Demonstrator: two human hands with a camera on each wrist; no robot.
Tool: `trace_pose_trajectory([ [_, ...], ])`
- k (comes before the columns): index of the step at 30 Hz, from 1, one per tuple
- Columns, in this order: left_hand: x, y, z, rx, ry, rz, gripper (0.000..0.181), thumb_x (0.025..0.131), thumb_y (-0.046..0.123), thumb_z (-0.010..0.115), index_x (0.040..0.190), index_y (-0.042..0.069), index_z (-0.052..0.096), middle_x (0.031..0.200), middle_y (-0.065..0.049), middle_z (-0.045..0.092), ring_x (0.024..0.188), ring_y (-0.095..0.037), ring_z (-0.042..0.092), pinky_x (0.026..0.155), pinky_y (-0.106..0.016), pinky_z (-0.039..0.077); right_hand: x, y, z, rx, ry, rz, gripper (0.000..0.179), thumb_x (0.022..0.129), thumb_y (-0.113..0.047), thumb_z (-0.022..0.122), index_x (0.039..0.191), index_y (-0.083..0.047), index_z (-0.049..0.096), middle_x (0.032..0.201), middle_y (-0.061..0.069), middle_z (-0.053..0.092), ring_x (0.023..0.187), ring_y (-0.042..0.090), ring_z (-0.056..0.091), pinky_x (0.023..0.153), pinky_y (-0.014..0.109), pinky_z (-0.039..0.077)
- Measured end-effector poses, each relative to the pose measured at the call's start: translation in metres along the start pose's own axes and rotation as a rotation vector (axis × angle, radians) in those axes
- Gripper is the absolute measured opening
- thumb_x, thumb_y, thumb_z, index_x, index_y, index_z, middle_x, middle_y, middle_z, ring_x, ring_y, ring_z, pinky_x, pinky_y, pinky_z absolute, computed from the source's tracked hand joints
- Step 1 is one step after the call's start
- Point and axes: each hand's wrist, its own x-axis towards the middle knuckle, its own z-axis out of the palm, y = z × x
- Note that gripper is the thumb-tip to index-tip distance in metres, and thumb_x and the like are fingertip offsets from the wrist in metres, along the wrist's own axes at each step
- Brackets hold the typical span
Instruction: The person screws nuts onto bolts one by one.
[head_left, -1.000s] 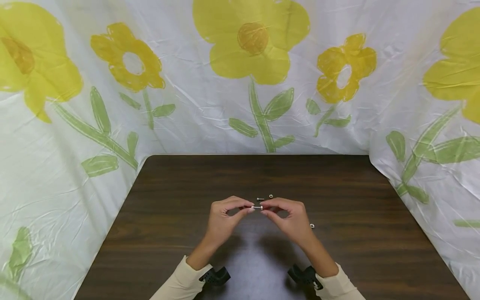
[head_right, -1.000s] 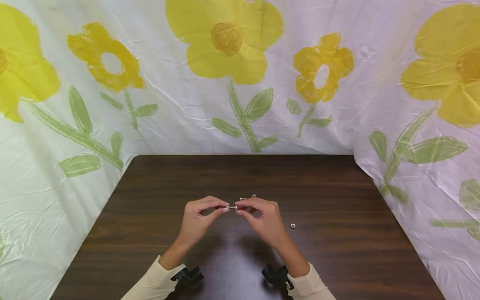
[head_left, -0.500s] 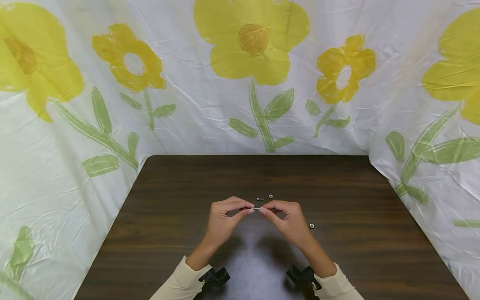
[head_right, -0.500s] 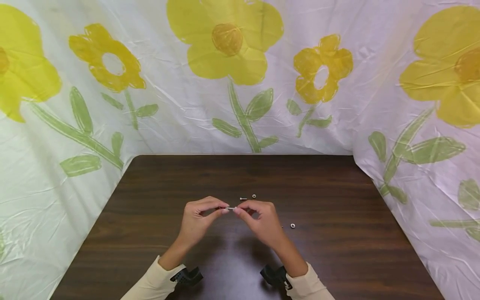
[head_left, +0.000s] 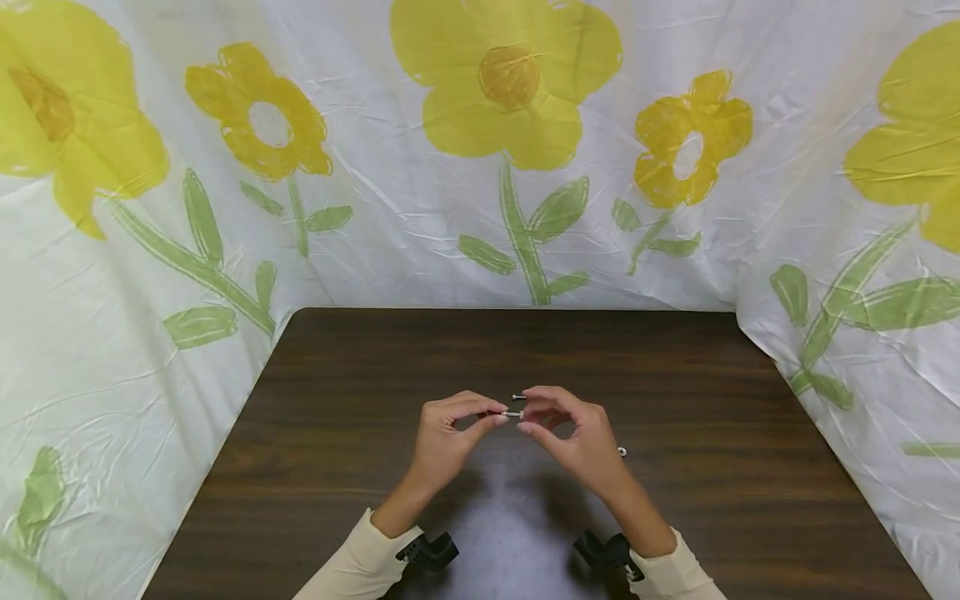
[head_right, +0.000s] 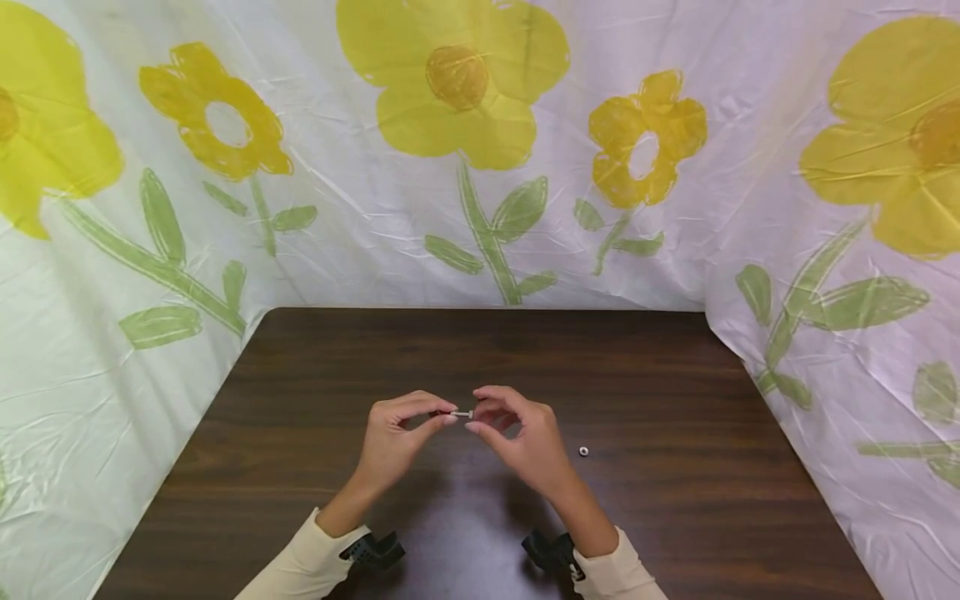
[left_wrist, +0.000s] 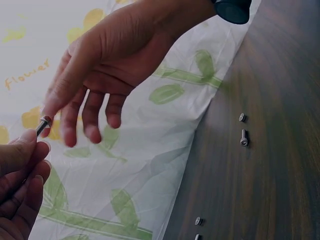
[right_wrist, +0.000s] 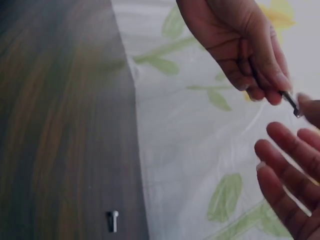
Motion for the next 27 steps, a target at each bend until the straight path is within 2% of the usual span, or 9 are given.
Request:
trace_pose_trajectory([
  [3, 0.000, 0.000, 0.000, 0.000, -0.007, 0.003, 0.012, 0.083, -0.001, 0.081, 0.093, 0.006, 0.080, 0.087, -0.007, 0.076, 0.080, -0.016, 0.070, 0.073, -0.026, 0.058, 0.000, 0.000, 0.000, 0.013, 0.003, -0.078, 0.041, 0.079, 0.008, 0.082, 0.116, -0.006, 0.072, 0.096, 0.008, 0.076, 0.081, 0.017, 0.072, 0.068, 0.026, 0.059],
  [6, 0.000, -0.001, 0.000, 0.001, -0.009, 0.001, 0.012, 0.083, -0.001, 0.081, 0.093, 0.006, 0.080, 0.087, -0.007, 0.076, 0.081, -0.017, 0.071, 0.074, -0.027, 0.058, 0.000, 0.001, 0.002, 0.022, 0.027, -0.122, 0.034, 0.078, 0.013, 0.080, 0.108, -0.002, 0.075, 0.095, 0.012, 0.076, 0.080, 0.020, 0.073, 0.069, 0.024, 0.059],
  [9, 0.000, -0.001, 0.001, 0.005, -0.005, 0.003, 0.014, 0.081, -0.005, 0.081, 0.092, 0.004, 0.080, 0.087, -0.008, 0.076, 0.081, -0.017, 0.071, 0.075, -0.025, 0.058, -0.001, 0.002, 0.003, 0.021, 0.042, -0.133, 0.030, 0.077, 0.016, 0.079, 0.103, 0.001, 0.076, 0.094, 0.014, 0.076, 0.077, 0.020, 0.072, 0.069, 0.022, 0.058],
  [14, 0.000, 0.004, 0.002, 0.013, 0.014, 0.005, 0.017, 0.077, -0.013, 0.081, 0.089, -0.001, 0.078, 0.084, -0.012, 0.075, 0.079, -0.020, 0.071, 0.073, -0.023, 0.057, 0.000, 0.002, 0.004, 0.014, 0.036, -0.100, 0.026, 0.080, 0.013, 0.079, 0.101, -0.002, 0.076, 0.091, 0.010, 0.076, 0.075, 0.018, 0.071, 0.068, 0.024, 0.058],
  [22, 0.008, 0.031, 0.002, 0.003, 0.029, -0.019, 0.015, 0.078, -0.013, 0.080, 0.088, -0.001, 0.078, 0.083, -0.013, 0.075, 0.078, -0.020, 0.070, 0.072, -0.025, 0.058, -0.001, 0.001, 0.007, 0.004, 0.011, -0.036, 0.019, 0.089, 0.004, 0.075, 0.099, -0.012, 0.074, 0.083, 0.001, 0.074, 0.071, 0.014, 0.069, 0.066, 0.029, 0.059],
  [27, 0.010, 0.034, 0.002, 0.008, 0.042, 0.001, 0.016, 0.077, -0.013, 0.080, 0.087, -0.001, 0.078, 0.082, -0.013, 0.075, 0.077, -0.019, 0.070, 0.071, -0.025, 0.057, 0.000, 0.001, 0.008, -0.008, -0.001, 0.012, 0.015, 0.095, -0.002, 0.070, 0.091, -0.016, 0.073, 0.075, -0.002, 0.072, 0.066, 0.009, 0.067, 0.062, 0.030, 0.058],
])
